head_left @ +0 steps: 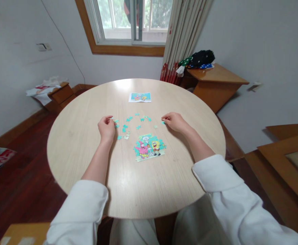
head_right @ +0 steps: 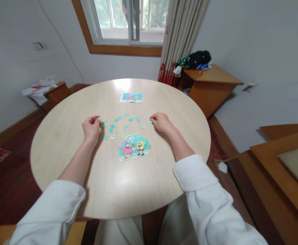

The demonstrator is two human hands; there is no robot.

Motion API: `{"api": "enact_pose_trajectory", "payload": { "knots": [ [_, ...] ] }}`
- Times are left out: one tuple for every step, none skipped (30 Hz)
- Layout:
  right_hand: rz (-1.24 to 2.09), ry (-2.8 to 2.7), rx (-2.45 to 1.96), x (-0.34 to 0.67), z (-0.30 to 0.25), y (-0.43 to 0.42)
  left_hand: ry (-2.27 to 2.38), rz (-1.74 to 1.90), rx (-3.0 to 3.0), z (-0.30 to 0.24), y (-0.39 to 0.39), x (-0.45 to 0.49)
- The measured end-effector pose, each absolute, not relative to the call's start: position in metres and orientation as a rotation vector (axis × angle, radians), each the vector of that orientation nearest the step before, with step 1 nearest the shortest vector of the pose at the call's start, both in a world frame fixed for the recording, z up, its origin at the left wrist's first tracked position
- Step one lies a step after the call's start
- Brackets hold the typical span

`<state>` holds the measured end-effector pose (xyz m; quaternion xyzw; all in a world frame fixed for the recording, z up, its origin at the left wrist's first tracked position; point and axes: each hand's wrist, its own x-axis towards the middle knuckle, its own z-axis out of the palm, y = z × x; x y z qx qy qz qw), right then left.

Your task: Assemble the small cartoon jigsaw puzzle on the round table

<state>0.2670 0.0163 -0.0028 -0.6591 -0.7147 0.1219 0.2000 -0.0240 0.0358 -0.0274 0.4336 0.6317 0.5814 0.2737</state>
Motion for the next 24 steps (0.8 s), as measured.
{"api": "enact_pose_trajectory", "payload": {
  "knots": [
    [0.368, -1.971, -1.853, 0.271, 0.000, 0.014, 1.723, 1.524, 1.295, -0.027, 0.034, -0.025],
    [0.400, -1.953, -1.859, 0.273, 0.002, 0.011, 1.753, 1.506, 1.396, -0.027, 0.033, -0.026],
    [0.434, -1.951, -1.865, 0.275, 0.003, 0.010, 1.773, 1.495, 1.463, -0.027, 0.032, -0.029],
    [0.459, -1.962, -1.871, 0.276, 0.004, 0.009, 1.783, 1.489, 1.482, -0.026, 0.032, -0.032],
    [0.475, -1.982, -1.876, 0.276, 0.004, 0.009, 1.778, 1.476, 1.477, -0.026, 0.032, -0.035],
    [0.475, -2.001, -1.881, 0.274, 0.003, 0.009, 1.767, 1.450, 1.469, -0.026, 0.033, -0.039],
    [0.464, -2.015, -1.883, 0.272, 0.002, 0.009, 1.768, 1.413, 1.461, -0.026, 0.035, -0.042],
    [0.451, -2.024, -1.879, 0.268, 0.001, 0.010, 1.779, 1.368, 1.456, -0.027, 0.036, -0.044],
    [0.446, -2.028, -1.867, 0.263, -0.001, 0.011, 1.795, 1.312, 1.474, -0.028, 0.037, -0.046],
    [0.452, -2.032, -1.844, 0.258, -0.002, 0.011, 1.808, 1.264, 1.501, -0.029, 0.038, -0.047],
    [0.472, -2.041, -1.804, 0.253, -0.003, 0.011, 1.806, 1.222, 1.536, -0.031, 0.039, -0.048],
    [0.502, -2.053, -1.751, 0.248, -0.004, 0.011, 1.795, 1.185, 1.578, -0.032, 0.039, -0.049],
    [0.533, -2.063, -1.691, 0.244, -0.004, 0.010, 1.792, 1.157, 1.614, -0.032, 0.039, -0.049],
    [0.554, -2.067, -1.634, 0.240, -0.004, 0.009, 1.798, 1.123, 1.642, -0.032, 0.039, -0.048],
    [0.559, -2.065, -1.587, 0.238, -0.004, 0.009, 1.801, 1.097, 1.659, -0.031, 0.038, -0.048],
    [0.552, -2.052, -1.560, 0.238, -0.003, 0.008, 1.796, 1.083, 1.687, -0.030, 0.036, -0.048],
    [0.540, -2.029, -1.556, 0.239, -0.003, 0.009, 1.781, 1.064, 1.738, -0.029, 0.033, -0.048],
    [0.532, -1.998, -1.569, 0.241, -0.003, 0.009, 1.758, 1.044, 1.807, -0.027, 0.029, -0.048],
    [0.541, -1.975, -1.586, 0.243, -0.003, 0.010, 1.718, 1.001, 1.923, -0.025, 0.026, -0.048],
    [0.568, -1.963, -1.604, 0.245, -0.004, 0.011, 1.677, 0.891, 2.054, -0.023, 0.022, -0.047],
    [0.606, -1.961, -1.619, 0.246, -0.005, 0.012, 1.661, 0.759, 2.138, -0.022, 0.018, -0.047],
    [0.647, -1.968, -1.622, 0.246, -0.006, 0.013, 1.654, 0.640, 2.194, -0.022, 0.014, -0.046],
    [0.685, -1.980, -1.612, 0.244, -0.007, 0.013, 1.646, 0.550, 2.230, -0.023, 0.012, -0.045],
    [0.705, -1.986, -1.591, 0.241, -0.008, 0.013, 1.650, 0.504, 2.246, -0.024, 0.011, -0.044]
  ]
}}
